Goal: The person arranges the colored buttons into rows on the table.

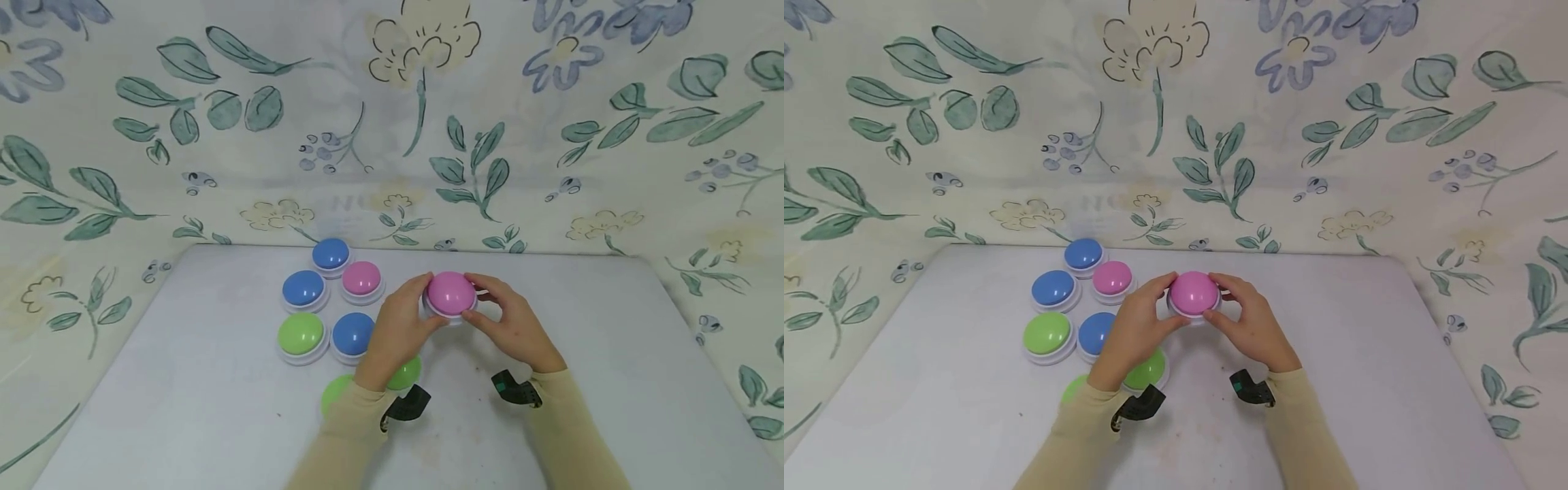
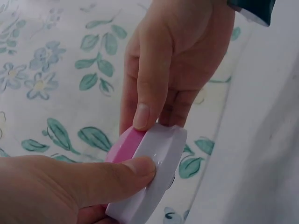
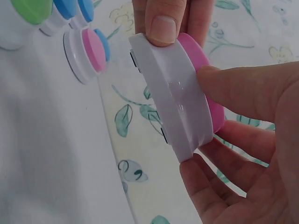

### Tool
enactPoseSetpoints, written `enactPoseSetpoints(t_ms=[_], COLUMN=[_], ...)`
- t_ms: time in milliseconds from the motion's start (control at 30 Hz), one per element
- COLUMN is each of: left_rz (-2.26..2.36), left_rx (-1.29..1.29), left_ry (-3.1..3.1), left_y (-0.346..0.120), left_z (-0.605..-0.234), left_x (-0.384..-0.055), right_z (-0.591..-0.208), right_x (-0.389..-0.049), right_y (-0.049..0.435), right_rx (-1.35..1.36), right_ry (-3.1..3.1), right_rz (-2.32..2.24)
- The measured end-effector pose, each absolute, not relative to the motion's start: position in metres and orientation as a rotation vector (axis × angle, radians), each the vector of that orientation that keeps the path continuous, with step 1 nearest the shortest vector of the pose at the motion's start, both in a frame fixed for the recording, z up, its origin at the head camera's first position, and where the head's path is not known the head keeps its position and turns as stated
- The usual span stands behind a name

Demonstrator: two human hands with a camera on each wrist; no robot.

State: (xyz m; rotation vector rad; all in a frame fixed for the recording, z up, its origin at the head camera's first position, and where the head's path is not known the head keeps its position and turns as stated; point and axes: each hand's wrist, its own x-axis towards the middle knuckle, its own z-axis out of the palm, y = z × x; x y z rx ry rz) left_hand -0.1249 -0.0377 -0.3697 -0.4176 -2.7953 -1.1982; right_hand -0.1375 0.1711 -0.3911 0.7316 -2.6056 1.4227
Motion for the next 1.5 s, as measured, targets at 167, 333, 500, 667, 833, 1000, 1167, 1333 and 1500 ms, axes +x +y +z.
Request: enactPoseSetpoints(t_ms=[167,333,500,667,833,1000,1167,1333,1500], left_rz=[-1.228,-1.210,-1.182,-1.206,-1.205,-1.200,-1.178,-1.151,-1.159], left_rx=[-0.408,-0.407,-0.440,-0.440,-0.464,-0.485,-0.510,-0.538,-0.526], left_ry=[-2.785,-2.784,-2.790,-2.778,-2.776,-2.791,-2.798,-2.798,-2.803], left_y=[-0.026,-0.015,-0.001,0.011,0.022,0.035,0.047,0.058,0.066], left_z=[-0.370,-0.372,-0.375,-0.378,-0.381,-0.384,-0.386,-0.388,-0.393], left_x=[-0.125,-0.127,-0.130,-0.133,-0.136,-0.140,-0.142,-0.145,-0.149], right_z=[-0.393,-0.394,-0.394,-0.394,-0.396,-0.399,-0.402,-0.405,-0.405], right_x=[-0.139,-0.139,-0.138,-0.136,-0.134,-0.132,-0.131,-0.130,-0.130], right_y=[0.181,0.190,0.201,0.210,0.220,0.231,0.242,0.250,0.256], right_rx=[0.724,0.718,0.684,0.665,0.631,0.572,0.507,0.465,0.450], right_ry=[-2.606,-2.620,-2.636,-2.643,-2.654,-2.686,-2.708,-2.706,-2.704], right_rz=[1.410,1.375,1.334,1.309,1.296,1.278,1.264,1.252,1.252])
